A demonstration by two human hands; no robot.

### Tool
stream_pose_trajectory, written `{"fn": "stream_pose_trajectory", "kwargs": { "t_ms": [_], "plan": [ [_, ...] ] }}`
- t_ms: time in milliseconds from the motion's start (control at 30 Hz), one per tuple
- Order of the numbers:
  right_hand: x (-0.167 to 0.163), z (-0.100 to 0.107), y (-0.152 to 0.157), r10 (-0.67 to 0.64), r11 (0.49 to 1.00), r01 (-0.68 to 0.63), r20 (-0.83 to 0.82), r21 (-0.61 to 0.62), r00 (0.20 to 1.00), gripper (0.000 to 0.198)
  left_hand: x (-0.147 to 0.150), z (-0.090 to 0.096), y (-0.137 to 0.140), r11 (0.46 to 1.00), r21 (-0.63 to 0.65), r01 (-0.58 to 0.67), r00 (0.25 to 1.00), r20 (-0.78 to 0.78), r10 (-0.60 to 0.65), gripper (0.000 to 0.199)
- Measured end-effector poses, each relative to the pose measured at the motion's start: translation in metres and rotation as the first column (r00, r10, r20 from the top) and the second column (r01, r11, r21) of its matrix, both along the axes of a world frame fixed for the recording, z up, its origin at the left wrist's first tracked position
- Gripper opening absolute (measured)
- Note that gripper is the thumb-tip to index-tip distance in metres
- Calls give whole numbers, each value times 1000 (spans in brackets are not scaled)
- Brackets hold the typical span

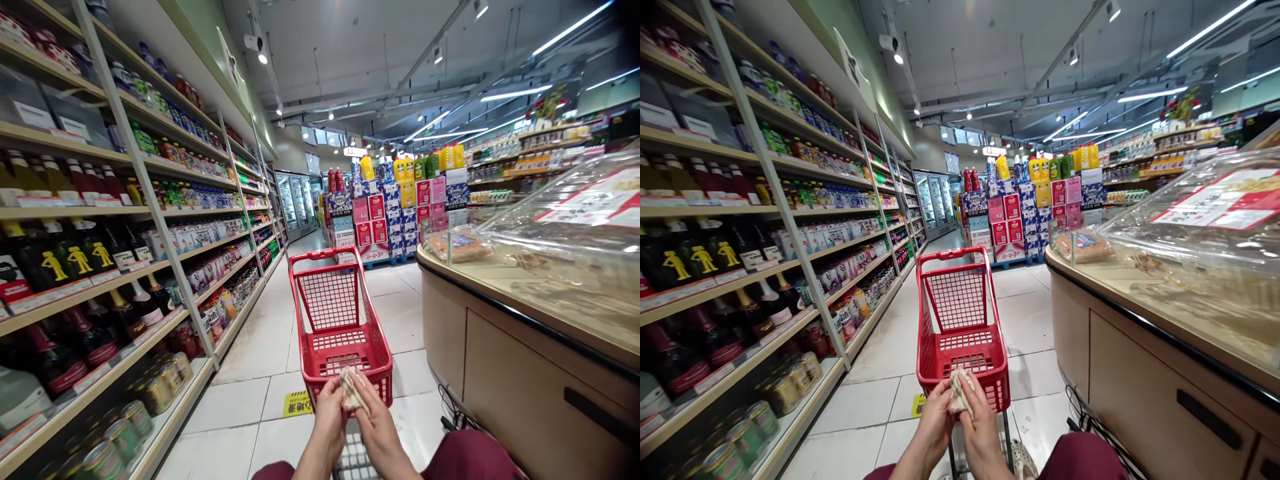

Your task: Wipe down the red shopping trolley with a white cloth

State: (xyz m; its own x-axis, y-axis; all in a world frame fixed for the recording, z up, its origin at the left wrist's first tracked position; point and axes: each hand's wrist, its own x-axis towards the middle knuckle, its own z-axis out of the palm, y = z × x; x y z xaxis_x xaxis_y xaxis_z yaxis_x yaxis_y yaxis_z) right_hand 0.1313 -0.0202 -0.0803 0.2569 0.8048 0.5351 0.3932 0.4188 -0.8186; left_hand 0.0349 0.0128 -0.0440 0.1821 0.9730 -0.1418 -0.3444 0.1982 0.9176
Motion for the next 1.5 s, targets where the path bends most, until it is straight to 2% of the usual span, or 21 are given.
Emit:
{"fn": "stream_pose_trajectory", "kwargs": {
  "t_ms": [67,100,133,167,200,267,300,333,400,500,600,667,733,833,933,1033,1100,1233,1300,1433,1500],
  "plan": [
    [16,3,6,-60,997,57,63,52,996,45,-8,9,3,997,77,31,990,-137,-20,26],
    [27,5,10,-114,991,106,102,78,988,44,-14,14,4,987,158,26,959,-282,20,26],
    [37,5,15,-179,981,164,146,108,973,44,-21,17,6,966,258,20,885,-455,103,28],
    [44,4,20,-248,964,223,192,142,950,44,-28,19,7,933,358,36,754,-623,209,35],
    [46,1,26,-309,946,272,237,175,921,45,-34,18,8,899,429,87,577,-757,306,44],
    [34,-9,37,-363,926,296,334,235,870,47,-44,10,9,865,445,231,205,-891,404,61],
    [21,-14,41,-360,926,278,377,257,853,49,-47,5,10,863,413,290,63,-908,413,67],
    [5,-19,45,-336,933,232,428,277,839,49,-49,-2,11,862,379,338,-38,-909,414,70],
    [-20,-24,49,-246,950,98,518,296,819,45,-54,-13,12,842,351,410,-140,-888,438,73],
    [-14,-20,46,-138,970,-5,571,242,809,42,-62,-24,12,794,376,477,-172,-846,504,72],
    [30,-18,38,-237,970,164,539,181,808,44,-65,-31,11,773,425,471,-181,-812,556,71],
    [43,-23,35,-341,940,266,547,214,765,47,-63,-36,10,760,456,464,-174,-794,583,70],
    [29,-31,37,-407,909,277,526,311,747,53,-60,-40,9,745,484,459,-169,-776,608,70],
    [-7,-40,41,-374,898,139,560,417,739,55,-61,-43,9,726,497,476,-180,-753,633,71],
    [0,-39,39,-341,909,79,620,409,707,57,-64,-44,8,709,510,487,-185,-734,654,71],
    [30,-35,33,-415,901,222,589,373,694,57,-60,-45,5,703,536,468,-167,-727,666,71],
    [29,-32,30,-445,891,285,560,352,699,52,-55,-44,3,706,531,468,-163,-734,660,72],
    [-3,-28,31,-336,922,120,611,367,717,50,-50,-43,1,709,509,489,-174,-739,651,73],
    [2,-28,30,-321,923,87,625,374,712,53,-51,-43,0,697,513,501,-172,-730,661,74],
    [34,-30,23,-436,897,297,551,326,712,53,-51,-45,0,678,534,506,-157,-715,681,73],
    [28,-29,21,-445,892,313,522,325,728,54,-50,-46,0,676,542,499,-158,-710,686,73]
  ]
}}
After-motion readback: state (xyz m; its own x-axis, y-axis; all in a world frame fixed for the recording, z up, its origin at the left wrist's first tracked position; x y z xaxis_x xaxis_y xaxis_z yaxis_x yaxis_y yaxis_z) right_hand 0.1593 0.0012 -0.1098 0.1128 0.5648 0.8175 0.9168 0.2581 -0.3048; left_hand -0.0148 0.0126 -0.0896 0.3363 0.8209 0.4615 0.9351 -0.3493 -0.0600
